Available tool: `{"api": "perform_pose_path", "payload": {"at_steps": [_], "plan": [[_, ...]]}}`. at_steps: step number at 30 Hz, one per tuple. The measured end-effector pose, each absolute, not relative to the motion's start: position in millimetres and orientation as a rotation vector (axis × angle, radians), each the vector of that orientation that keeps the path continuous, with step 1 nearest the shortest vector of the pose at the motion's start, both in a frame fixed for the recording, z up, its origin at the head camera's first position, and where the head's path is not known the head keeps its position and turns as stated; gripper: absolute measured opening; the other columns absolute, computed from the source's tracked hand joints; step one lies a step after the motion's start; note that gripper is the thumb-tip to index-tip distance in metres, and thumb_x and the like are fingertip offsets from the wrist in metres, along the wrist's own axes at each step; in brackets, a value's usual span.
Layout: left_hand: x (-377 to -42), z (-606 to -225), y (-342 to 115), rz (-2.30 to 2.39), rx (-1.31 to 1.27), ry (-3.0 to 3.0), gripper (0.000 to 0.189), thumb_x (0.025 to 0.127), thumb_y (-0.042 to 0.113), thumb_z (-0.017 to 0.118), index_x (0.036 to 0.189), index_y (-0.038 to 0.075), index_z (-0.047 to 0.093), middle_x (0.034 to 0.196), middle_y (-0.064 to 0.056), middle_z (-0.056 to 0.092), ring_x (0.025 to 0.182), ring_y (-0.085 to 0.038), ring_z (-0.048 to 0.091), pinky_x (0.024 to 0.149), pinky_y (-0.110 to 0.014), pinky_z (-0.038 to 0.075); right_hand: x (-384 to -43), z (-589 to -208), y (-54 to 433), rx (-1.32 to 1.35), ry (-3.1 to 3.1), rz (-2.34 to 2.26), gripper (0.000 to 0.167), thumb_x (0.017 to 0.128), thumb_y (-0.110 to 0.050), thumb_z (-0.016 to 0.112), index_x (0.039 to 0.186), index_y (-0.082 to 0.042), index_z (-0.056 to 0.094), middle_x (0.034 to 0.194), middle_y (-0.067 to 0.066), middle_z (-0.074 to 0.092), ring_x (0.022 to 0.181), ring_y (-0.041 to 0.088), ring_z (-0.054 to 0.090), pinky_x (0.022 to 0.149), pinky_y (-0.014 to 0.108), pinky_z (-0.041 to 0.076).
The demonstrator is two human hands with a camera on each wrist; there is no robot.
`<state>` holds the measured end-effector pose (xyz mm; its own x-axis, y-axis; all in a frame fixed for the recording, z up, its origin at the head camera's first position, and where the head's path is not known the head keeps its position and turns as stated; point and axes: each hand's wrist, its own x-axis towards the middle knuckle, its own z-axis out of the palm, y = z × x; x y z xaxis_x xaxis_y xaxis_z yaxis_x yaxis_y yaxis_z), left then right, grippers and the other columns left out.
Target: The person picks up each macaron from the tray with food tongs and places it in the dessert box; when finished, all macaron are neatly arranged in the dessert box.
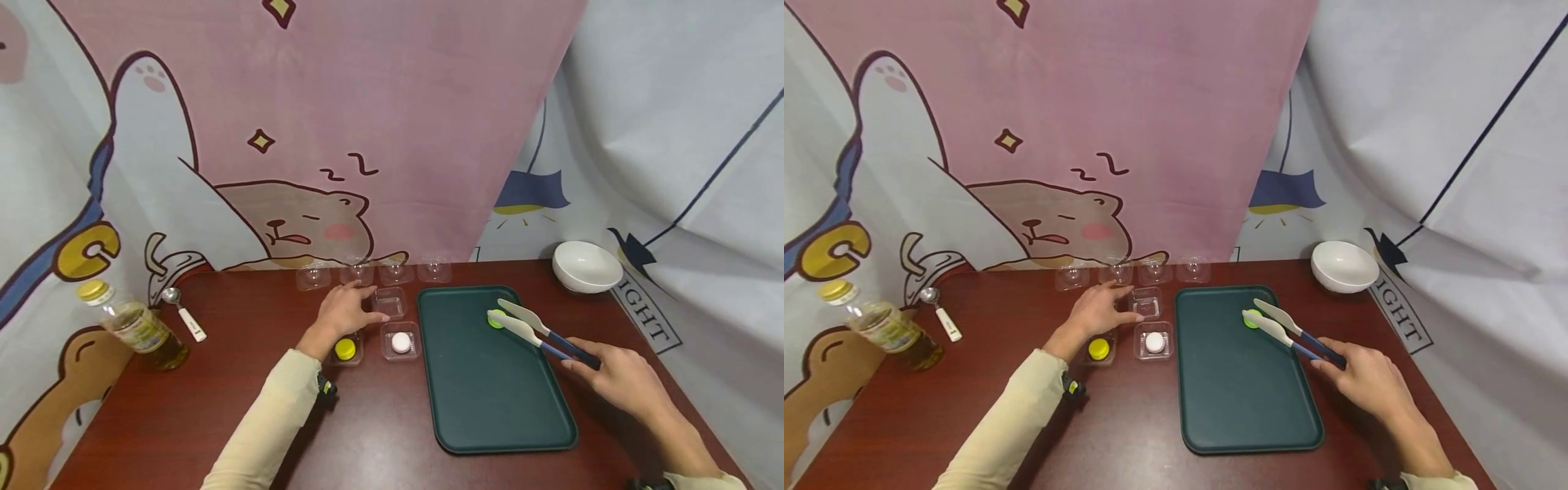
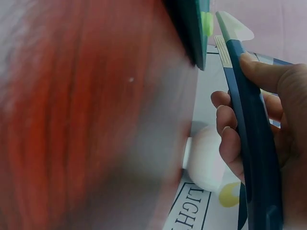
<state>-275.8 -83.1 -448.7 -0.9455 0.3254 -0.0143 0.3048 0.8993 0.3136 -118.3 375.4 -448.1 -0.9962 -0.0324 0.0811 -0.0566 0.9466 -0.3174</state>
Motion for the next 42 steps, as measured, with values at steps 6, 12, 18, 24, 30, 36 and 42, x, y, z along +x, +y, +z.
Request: {"api": "perform_pose_path", "payload": {"at_steps": [6, 12, 18, 24, 30, 36, 42], "plan": [[-274.9, -449.9, -82.3, 0.484, 0.47, 2.988, 0.083, 0.08, 0.064, 0.076, 0.149, 0.023, 0.053, 0.152, -0.01, 0.054, 0.147, -0.031, 0.041, 0.121, -0.051, 0.032, -117.0, -450.6, 376.2, 0.045, -3.059, 0.515, 0.052, 0.094, -0.046, 0.07, 0.131, -0.011, 0.068, 0.06, -0.007, 0.043, 0.056, 0.01, 0.038, 0.051, 0.029, 0.028], [-275.9, -451.3, -82.1, 0.494, 0.48, 2.982, 0.084, 0.08, 0.064, 0.076, 0.149, 0.021, 0.054, 0.151, -0.01, 0.055, 0.146, -0.032, 0.043, 0.121, -0.052, 0.033, -117.7, -449.9, 379.4, 0.061, -3.071, 0.505, 0.052, 0.092, -0.048, 0.071, 0.128, -0.012, 0.069, 0.076, 0.001, 0.068, 0.066, 0.014, 0.051, 0.054, 0.035, 0.038], [-276.9, -453.7, -83.0, 0.485, 0.477, 2.98, 0.083, 0.08, 0.065, 0.075, 0.148, 0.021, 0.055, 0.151, -0.008, 0.055, 0.145, -0.031, 0.044, 0.122, -0.049, 0.032, -119.0, -449.8, 381.5, 0.064, -3.094, 0.484, 0.052, 0.09, -0.048, 0.073, 0.127, -0.012, 0.07, 0.09, 0.007, 0.074, 0.071, 0.015, 0.057, 0.056, 0.036, 0.041], [-276.3, -451.8, -82.5, 0.497, 0.469, 2.974, 0.082, 0.081, 0.064, 0.075, 0.148, 0.022, 0.055, 0.151, -0.009, 0.055, 0.145, -0.032, 0.044, 0.12, -0.051, 0.033, -119.5, -451.8, 383.4, 0.069, -3.102, 0.483, 0.053, 0.09, -0.05, 0.073, 0.127, -0.012, 0.07, 0.091, 0.008, 0.074, 0.072, 0.016, 0.059, 0.056, 0.038, 0.043], [-279.1, -450.7, -83.4, 0.514, 0.465, 2.965, 0.081, 0.082, 0.062, 0.075, 0.149, 0.021, 0.054, 0.151, -0.012, 0.054, 0.14, -0.035, 0.049, 0.114, -0.052, 0.041, -118.8, -454.3, 383.5, 0.063, -3.108, 0.49, 0.053, 0.091, -0.048, 0.073, 0.128, -0.011, 0.07, 0.082, 0.004, 0.07, 0.069, 0.015, 0.051, 0.055, 0.034, 0.036], [-280.4, -449.8, -83.0, 0.529, 0.456, 2.952, 0.08, 0.082, 0.061, 0.077, 0.148, 0.022, 0.055, 0.148, -0.01, 0.058, 0.131, -0.033, 0.057, 0.102, -0.049, 0.051, -118.7, -454.6, 383.6, 0.079, -3.095, 0.478, 0.052, 0.091, -0.048, 0.072, 0.128, -0.012, 0.07, 0.087, 0.005, 0.071, 0.071, 0.017, 0.054, 0.055, 0.036, 0.037], [-281.0, -450.3, -81.9, 0.546, 0.439, 2.939, 0.078, 0.082, 0.06, 0.077, 0.147, 0.023, 0.055, 0.145, -0.006, 0.061, 0.115, -0.027, 0.064, 0.086, -0.042, 0.055, -117.8, -454.9, 384.1, 0.093, -3.088, 0.456, 0.05, 0.091, -0.048, 0.072, 0.127, -0.013, 0.07, 0.101, 0.013, 0.076, 0.076, 0.02, 0.065, 0.056, 0.044, 0.045]]}}
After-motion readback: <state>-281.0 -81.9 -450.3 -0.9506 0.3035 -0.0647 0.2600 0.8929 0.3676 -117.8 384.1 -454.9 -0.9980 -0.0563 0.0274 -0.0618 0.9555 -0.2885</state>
